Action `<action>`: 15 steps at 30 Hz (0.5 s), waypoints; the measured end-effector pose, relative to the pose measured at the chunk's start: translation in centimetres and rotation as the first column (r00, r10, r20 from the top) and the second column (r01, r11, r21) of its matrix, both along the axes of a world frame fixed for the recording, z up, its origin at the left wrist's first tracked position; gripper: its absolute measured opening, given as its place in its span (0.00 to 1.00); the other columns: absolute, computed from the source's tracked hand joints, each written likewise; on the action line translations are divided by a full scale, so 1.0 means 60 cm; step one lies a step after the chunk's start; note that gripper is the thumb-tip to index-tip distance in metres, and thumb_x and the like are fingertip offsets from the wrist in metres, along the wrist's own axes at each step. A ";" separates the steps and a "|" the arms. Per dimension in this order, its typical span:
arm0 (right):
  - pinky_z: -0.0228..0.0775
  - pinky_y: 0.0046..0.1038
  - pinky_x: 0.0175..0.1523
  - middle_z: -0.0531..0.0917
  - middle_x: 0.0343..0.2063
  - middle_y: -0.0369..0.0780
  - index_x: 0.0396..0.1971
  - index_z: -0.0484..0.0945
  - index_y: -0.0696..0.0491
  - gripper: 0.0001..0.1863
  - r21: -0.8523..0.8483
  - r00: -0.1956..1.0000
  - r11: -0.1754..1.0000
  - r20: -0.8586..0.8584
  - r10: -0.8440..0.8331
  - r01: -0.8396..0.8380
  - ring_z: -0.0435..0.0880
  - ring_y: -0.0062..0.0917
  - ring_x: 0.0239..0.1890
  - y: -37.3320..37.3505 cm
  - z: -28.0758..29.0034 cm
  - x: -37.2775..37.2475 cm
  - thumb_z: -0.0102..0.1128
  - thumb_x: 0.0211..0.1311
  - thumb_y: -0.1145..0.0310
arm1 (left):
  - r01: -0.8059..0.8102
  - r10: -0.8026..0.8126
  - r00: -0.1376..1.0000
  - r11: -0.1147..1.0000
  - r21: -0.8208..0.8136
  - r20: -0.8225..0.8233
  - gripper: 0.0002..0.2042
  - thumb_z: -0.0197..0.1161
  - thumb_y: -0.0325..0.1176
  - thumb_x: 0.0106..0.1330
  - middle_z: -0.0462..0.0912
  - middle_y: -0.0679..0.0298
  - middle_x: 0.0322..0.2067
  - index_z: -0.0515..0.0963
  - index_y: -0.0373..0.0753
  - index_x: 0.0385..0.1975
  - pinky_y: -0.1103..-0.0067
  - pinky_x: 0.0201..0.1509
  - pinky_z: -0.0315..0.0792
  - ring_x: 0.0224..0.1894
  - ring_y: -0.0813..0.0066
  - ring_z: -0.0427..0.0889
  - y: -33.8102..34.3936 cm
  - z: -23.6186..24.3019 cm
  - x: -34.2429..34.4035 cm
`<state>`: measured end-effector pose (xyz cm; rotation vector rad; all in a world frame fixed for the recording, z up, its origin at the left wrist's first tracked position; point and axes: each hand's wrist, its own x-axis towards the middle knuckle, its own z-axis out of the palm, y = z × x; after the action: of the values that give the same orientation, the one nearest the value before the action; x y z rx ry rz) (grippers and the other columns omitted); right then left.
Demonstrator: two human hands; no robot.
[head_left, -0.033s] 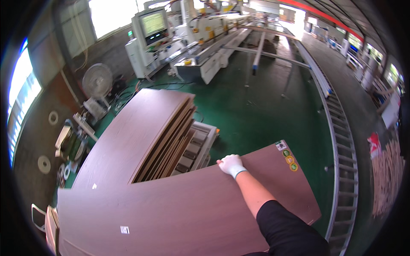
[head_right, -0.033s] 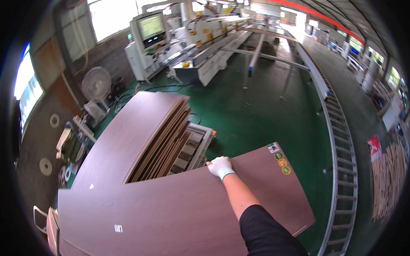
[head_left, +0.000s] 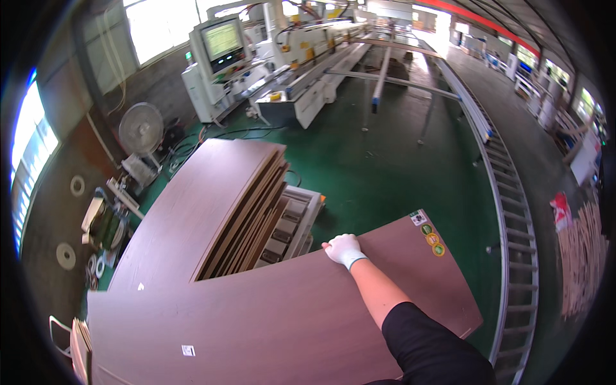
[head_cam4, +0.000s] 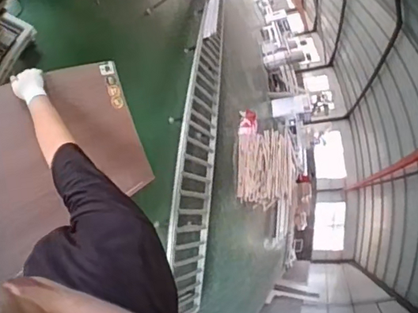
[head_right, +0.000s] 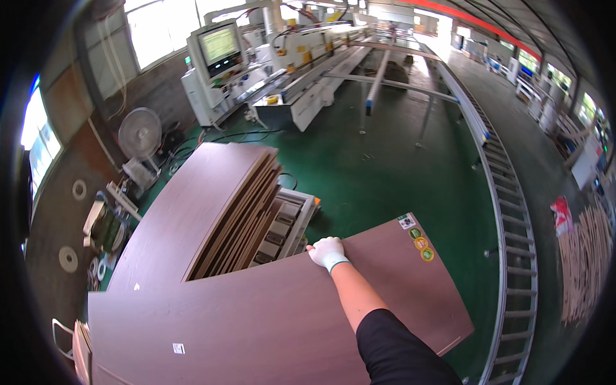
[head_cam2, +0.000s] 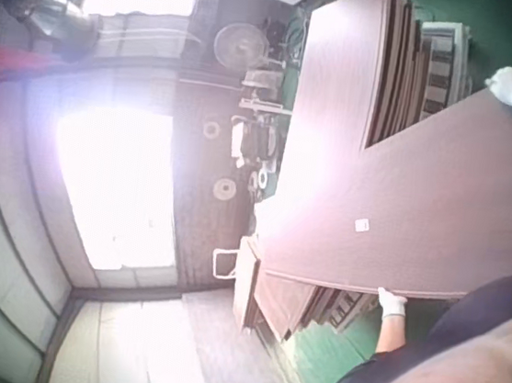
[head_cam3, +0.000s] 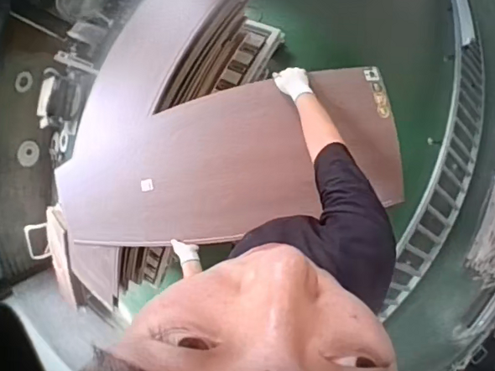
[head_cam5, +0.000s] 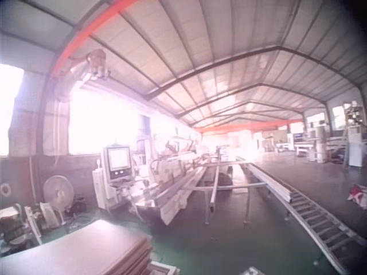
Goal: The person picks up large wooden panels from a stack one at a time by hand and feeds them individually into an edge-banding industrial machine track.
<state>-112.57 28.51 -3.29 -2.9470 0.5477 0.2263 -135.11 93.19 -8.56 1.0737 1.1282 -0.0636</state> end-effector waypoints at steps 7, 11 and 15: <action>0.71 0.36 0.53 0.87 0.41 0.40 0.39 0.86 0.48 0.34 0.032 0.981 0.996 -0.175 -0.079 0.086 0.84 0.35 0.47 -0.033 0.005 -0.016 0.30 0.71 0.41 | 0.009 -0.002 0.993 0.998 -0.064 0.116 0.35 0.32 0.59 0.71 0.61 0.58 0.68 0.58 0.39 0.69 0.59 0.71 0.54 0.69 0.55 0.59 -0.015 -0.031 -0.035; 0.67 0.37 0.60 0.80 0.54 0.44 0.53 0.80 0.51 0.42 0.081 0.903 0.978 -0.404 -0.143 0.191 0.77 0.37 0.59 -0.036 0.057 0.026 0.27 0.66 0.32 | -0.069 0.069 0.998 0.992 -0.108 -0.003 0.36 0.29 0.59 0.72 0.59 0.55 0.69 0.56 0.38 0.69 0.58 0.73 0.53 0.70 0.54 0.58 -0.013 -0.030 -0.028; 0.61 0.40 0.65 0.77 0.57 0.46 0.54 0.78 0.53 0.43 0.313 0.948 0.948 -0.316 0.045 0.059 0.74 0.41 0.61 0.050 0.037 0.100 0.27 0.66 0.32 | -0.046 0.058 0.993 0.992 -0.115 0.103 0.35 0.30 0.59 0.72 0.58 0.54 0.69 0.56 0.38 0.70 0.61 0.74 0.50 0.70 0.55 0.57 -0.078 -0.025 -0.057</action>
<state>-106.58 31.52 -1.08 -2.6030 0.5027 0.7301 -138.50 88.50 -10.04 0.9365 1.0437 -0.0281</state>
